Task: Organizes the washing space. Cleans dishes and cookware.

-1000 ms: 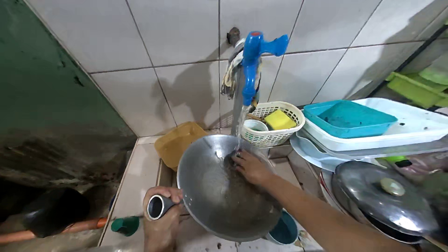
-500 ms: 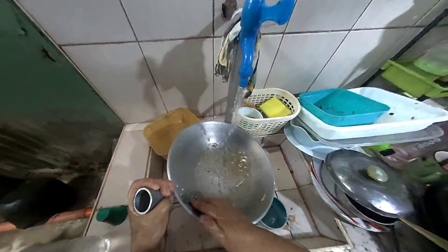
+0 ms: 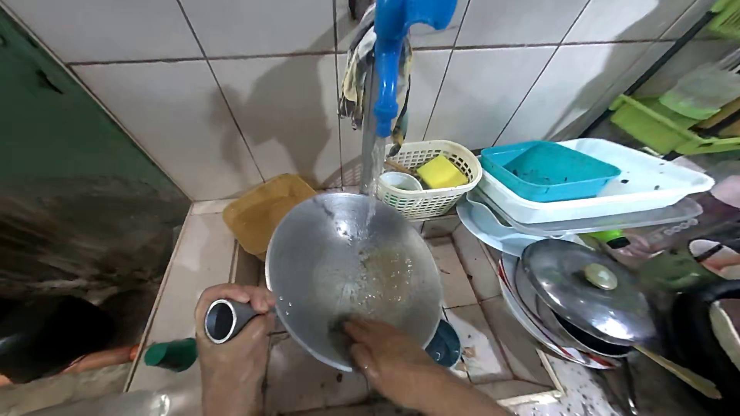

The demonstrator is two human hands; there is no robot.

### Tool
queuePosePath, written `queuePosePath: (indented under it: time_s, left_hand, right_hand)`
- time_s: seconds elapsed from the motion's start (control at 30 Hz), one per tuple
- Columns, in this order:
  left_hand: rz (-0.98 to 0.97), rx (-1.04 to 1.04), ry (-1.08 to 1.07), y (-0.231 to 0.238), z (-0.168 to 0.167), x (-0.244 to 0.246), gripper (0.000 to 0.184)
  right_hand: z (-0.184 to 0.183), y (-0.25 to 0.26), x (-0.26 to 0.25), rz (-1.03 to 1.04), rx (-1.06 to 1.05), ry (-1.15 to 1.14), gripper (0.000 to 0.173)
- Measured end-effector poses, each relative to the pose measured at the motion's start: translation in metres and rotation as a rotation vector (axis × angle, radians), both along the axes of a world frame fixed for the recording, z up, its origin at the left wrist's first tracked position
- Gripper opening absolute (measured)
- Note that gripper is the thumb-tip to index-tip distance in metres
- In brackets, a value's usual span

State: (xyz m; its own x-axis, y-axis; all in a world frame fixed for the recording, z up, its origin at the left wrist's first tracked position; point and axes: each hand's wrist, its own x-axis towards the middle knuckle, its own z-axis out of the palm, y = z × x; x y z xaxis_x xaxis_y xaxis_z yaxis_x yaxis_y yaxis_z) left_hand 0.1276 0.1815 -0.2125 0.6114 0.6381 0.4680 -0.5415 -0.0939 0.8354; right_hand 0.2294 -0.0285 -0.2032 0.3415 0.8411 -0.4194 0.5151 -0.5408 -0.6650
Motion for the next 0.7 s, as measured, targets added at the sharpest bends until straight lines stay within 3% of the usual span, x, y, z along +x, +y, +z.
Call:
queuePosePath:
  time_s: [0.07, 0.13, 0.27, 0.37, 0.47, 0.53, 0.6, 0.7]
  left_hand:
    - [0.031, -0.032, 0.016, -0.001, 0.002, -0.001, 0.036]
    - [0.061, -0.052, 0.037, -0.001, 0.005, -0.004, 0.038]
    - [0.014, -0.038, 0.055, 0.004, 0.005, -0.009, 0.037]
    - [-0.025, 0.008, 0.067, 0.005, 0.009, -0.003, 0.036]
    - [-0.049, 0.019, 0.051, 0.009, 0.008, 0.002, 0.033]
    - [-0.053, 0.064, 0.051, 0.013, 0.007, 0.003, 0.033]
    - [-0.061, 0.083, 0.049, 0.011, 0.008, 0.003, 0.034]
    - [-0.125, 0.073, 0.011, 0.015, 0.005, 0.001, 0.035]
  right_hand:
    - [0.011, 0.011, -0.014, -0.027, 0.150, 0.180, 0.050]
    - [0.005, 0.004, -0.011, -0.010, 0.243, 0.196, 0.047]
    - [-0.030, -0.037, 0.056, 0.123, -0.045, -0.259, 0.045]
    - [-0.043, -0.036, 0.128, 0.065, -0.218, -0.535, 0.045]
    - [-0.072, 0.004, 0.174, -0.046, -0.065, -0.779, 0.050]
    - [-0.089, 0.053, 0.178, -0.135, 0.068, -0.839, 0.056]
    - [-0.085, 0.102, 0.154, -0.202, 0.151, -0.681, 0.063]
    - [-0.075, 0.156, 0.102, -0.203, 0.519, -0.381, 0.062]
